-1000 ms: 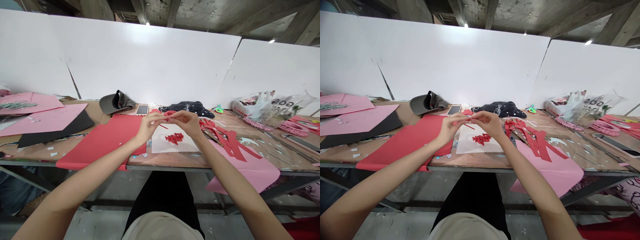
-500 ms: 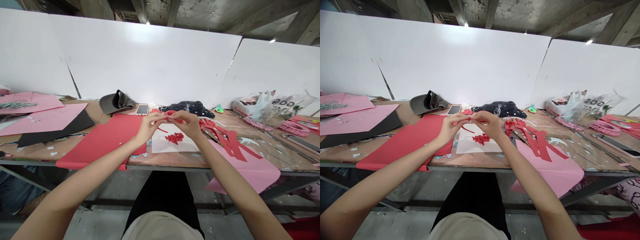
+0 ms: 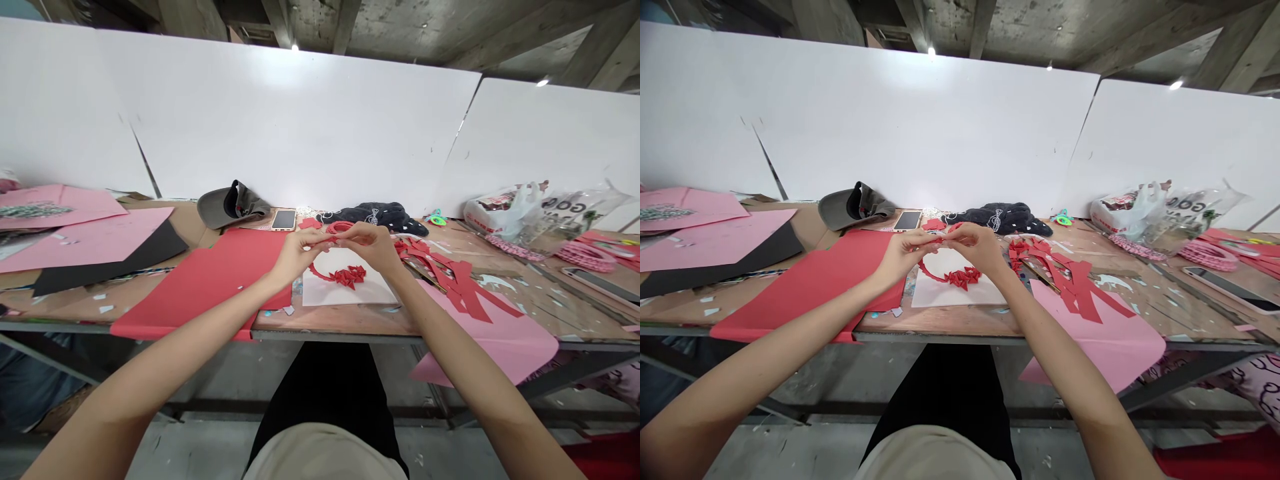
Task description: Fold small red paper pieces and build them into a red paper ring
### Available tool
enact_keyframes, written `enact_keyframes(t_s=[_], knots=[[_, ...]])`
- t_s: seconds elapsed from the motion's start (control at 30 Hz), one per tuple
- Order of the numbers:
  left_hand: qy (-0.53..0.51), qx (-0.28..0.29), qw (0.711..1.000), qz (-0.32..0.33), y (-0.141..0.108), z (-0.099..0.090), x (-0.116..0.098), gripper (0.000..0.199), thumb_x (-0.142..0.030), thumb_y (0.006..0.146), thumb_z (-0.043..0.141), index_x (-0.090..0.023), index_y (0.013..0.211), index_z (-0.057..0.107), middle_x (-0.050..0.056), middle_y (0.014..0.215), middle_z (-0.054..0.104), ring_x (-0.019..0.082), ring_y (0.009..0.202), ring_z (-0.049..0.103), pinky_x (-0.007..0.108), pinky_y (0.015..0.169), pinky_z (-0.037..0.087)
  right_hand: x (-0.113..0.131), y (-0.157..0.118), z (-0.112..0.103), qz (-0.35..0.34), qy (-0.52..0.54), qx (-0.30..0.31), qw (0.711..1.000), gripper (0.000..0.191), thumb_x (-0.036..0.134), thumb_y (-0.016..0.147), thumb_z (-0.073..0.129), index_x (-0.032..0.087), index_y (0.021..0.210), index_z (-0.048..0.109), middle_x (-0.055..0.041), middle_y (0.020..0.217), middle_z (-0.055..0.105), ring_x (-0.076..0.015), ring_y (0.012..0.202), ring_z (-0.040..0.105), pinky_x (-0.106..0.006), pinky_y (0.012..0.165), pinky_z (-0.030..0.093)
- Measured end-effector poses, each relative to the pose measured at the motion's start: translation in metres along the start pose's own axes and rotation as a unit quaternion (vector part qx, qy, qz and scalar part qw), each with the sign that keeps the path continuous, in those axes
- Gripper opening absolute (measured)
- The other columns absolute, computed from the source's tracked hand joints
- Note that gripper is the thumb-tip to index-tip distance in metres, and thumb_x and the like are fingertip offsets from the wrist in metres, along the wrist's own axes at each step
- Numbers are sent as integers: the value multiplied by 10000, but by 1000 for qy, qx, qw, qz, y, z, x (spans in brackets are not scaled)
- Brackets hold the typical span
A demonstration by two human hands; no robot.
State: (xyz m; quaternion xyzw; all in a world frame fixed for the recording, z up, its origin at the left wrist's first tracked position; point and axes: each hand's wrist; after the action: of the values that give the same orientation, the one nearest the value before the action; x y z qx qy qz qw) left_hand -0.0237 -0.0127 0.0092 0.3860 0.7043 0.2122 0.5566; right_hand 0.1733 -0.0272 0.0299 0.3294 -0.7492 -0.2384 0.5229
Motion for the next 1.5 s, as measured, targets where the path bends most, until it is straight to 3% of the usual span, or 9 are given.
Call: enact_keyframes(t_s=[0.27, 0.47, 0.67, 0.83, 0.93, 1.13, 1.3, 1.37, 1.5], knots=[[-18, 2, 1000, 0, 2, 1, -4, 227, -350, 807, 707, -265, 1009, 765, 46, 806, 715, 172, 746, 629, 296, 665, 501, 9, 2, -2, 72, 83, 35, 993, 251, 397, 712, 780, 179, 829, 733, -34, 779, 709, -157, 736, 675, -328, 739, 581], [2, 7, 1000, -18, 1, 1, -4, 223, -349, 811, 702, -234, 988, 774, 58, 795, 717, 175, 731, 640, 303, 659, 510, 12, 2, -4, 54, 19, 42, 997, 218, 378, 728, 762, 173, 799, 735, -38, 791, 704, -153, 736, 665, -318, 715, 573], [-54, 19, 996, -65, 2, 2, -9, 240, -345, 765, 747, -208, 960, 781, 72, 805, 729, 175, 690, 664, 306, 642, 544, 11, 4, -7, 75, 23, 66, 995, 204, 350, 723, 763, 161, 794, 730, -35, 717, 705, -151, 688, 668, -312, 687, 563], [-47, 20, 997, -62, 2, 2, -11, 246, -339, 778, 743, -206, 981, 777, 72, 784, 734, 174, 696, 665, 290, 625, 542, 3, 4, -1, 98, 91, 23, 991, 290, 402, 634, 826, 161, 752, 715, -28, 662, 702, -154, 611, 667, -302, 606, 566], [-64, 26, 996, -65, 2, 1, -10, 245, -337, 773, 747, -198, 972, 777, 76, 791, 739, 174, 694, 671, 294, 633, 551, 2, 5, 0, 104, 105, 27, 989, 308, 414, 611, 841, 166, 757, 731, -29, 671, 710, -156, 620, 671, -318, 634, 578], [-118, 22, 983, -135, 3, -1, -10, 298, -345, 722, 784, -163, 958, 774, 91, 847, 751, 171, 656, 678, 312, 667, 563, 1, 6, -1, 132, 128, 46, 982, 356, 457, 597, 838, 171, 793, 755, -41, 725, 726, -164, 659, 683, -346, 684, 602], [-118, -36, 978, -167, 4, -3, -11, 430, -366, 730, 768, -183, 1118, 726, 63, 832, 743, 155, 668, 660, 293, 697, 553, -16, 5, -5, 128, 60, -46, 989, 346, 444, 760, 713, 188, 992, 736, -54, 852, 744, -172, 772, 693, -324, 750, 575], [-132, -61, 973, -180, 5, -4, -12, 417, -362, 736, 759, -184, 1112, 727, 63, 902, 743, 143, 666, 649, 295, 717, 550, -23, 4, -5, 134, -42, 10, 990, 238, 374, 764, 706, 168, 878, 748, -61, 828, 744, -183, 759, 684, -313, 718, 555], [-164, -95, 961, -202, 6, -5, -12, 386, -329, 728, 761, -172, 1080, 736, 51, 842, 734, 135, 644, 634, 292, 714, 540, -33, -1, 5, 153, -180, 172, 956, 94, 236, 746, 695, 161, 751, 750, -55, 781, 745, -175, 706, 668, -264, 652, 506]])
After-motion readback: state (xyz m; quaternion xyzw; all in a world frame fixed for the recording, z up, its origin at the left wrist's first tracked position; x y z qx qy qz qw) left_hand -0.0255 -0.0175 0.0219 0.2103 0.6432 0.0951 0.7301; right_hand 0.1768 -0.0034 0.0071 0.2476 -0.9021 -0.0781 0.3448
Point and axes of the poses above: each hand's wrist, its own y-axis towards the middle knuckle, its own z-axis out of the palm, x = y × z
